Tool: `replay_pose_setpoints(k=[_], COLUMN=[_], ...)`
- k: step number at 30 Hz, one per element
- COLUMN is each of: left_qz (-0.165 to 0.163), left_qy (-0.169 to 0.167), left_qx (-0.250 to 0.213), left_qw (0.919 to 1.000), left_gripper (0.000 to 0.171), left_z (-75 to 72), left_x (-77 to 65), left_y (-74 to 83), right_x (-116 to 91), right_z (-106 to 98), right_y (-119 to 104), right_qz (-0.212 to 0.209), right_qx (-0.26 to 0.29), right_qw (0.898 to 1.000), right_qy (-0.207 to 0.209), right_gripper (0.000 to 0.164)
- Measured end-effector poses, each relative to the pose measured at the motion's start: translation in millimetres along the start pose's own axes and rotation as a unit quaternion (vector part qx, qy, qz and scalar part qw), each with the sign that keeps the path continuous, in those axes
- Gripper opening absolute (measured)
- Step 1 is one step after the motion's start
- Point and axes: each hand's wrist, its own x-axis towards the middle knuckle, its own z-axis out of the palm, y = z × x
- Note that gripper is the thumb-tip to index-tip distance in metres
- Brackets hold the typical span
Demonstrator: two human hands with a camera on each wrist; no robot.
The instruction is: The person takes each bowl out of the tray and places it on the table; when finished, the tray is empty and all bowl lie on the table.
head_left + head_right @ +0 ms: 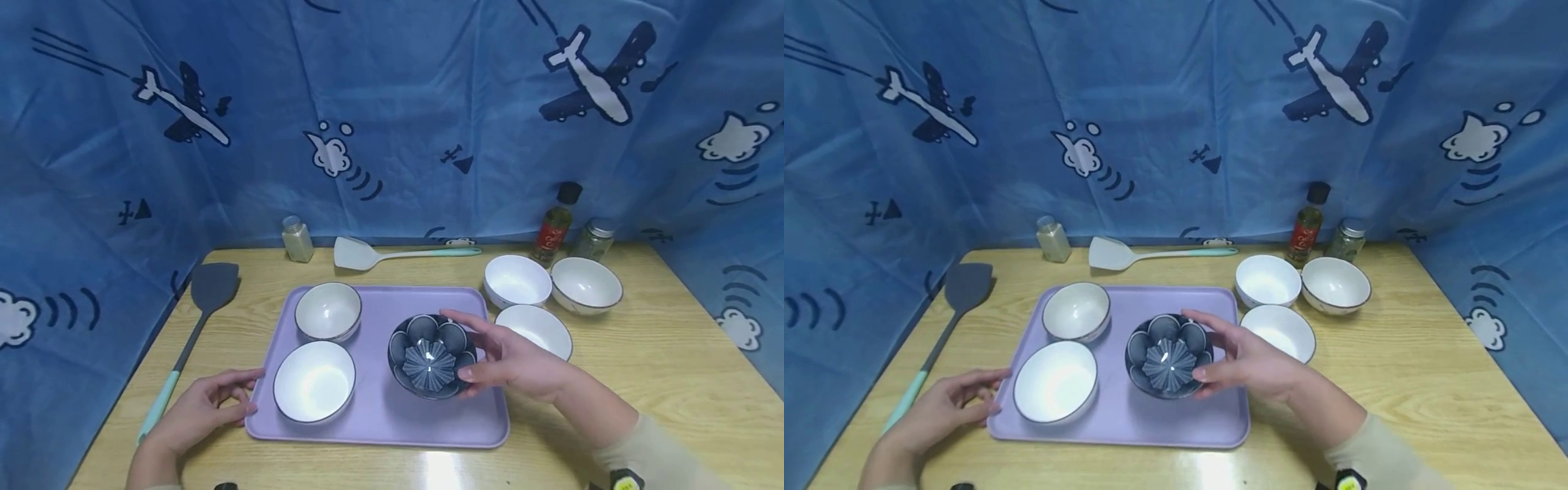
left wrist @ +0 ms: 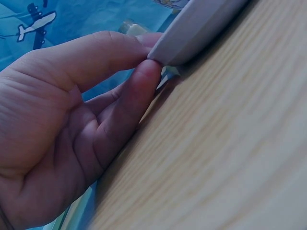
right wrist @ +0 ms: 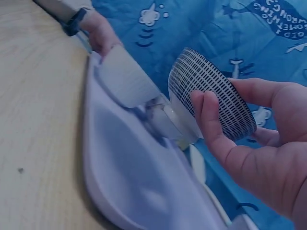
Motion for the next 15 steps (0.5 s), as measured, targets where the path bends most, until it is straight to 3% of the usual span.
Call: replay_pose_setpoints(k=[4,13,15], left_qz=[0.003,-0.007,0.007], left_qy=[-0.001,0.003,0.001], left_qx=[-0.006,-0.002,-0.004], left_qw=[1.0,1.0,1.0], left_gripper=[0.062,0.063,0.062], left_z=[0.8,-0.1,0.5], left_x=[0.3,-1.1,-0.8], left_y=[-0.5,-0.4,0.0], right_x=[-12.4,-45.5,-54.5], right_z=[-12.7,-49.0,-57.3], right_y=[-14.2,-40.4,-43.2], right_qz=[0.005,-0.026,-0.037], right_qx=[-0.005,-0.039,-0.047], right_qw=[1.0,0.999,0.998], right_qy=[0.006,0.01,0.01], right_gripper=[0.089,0.084,0.083])
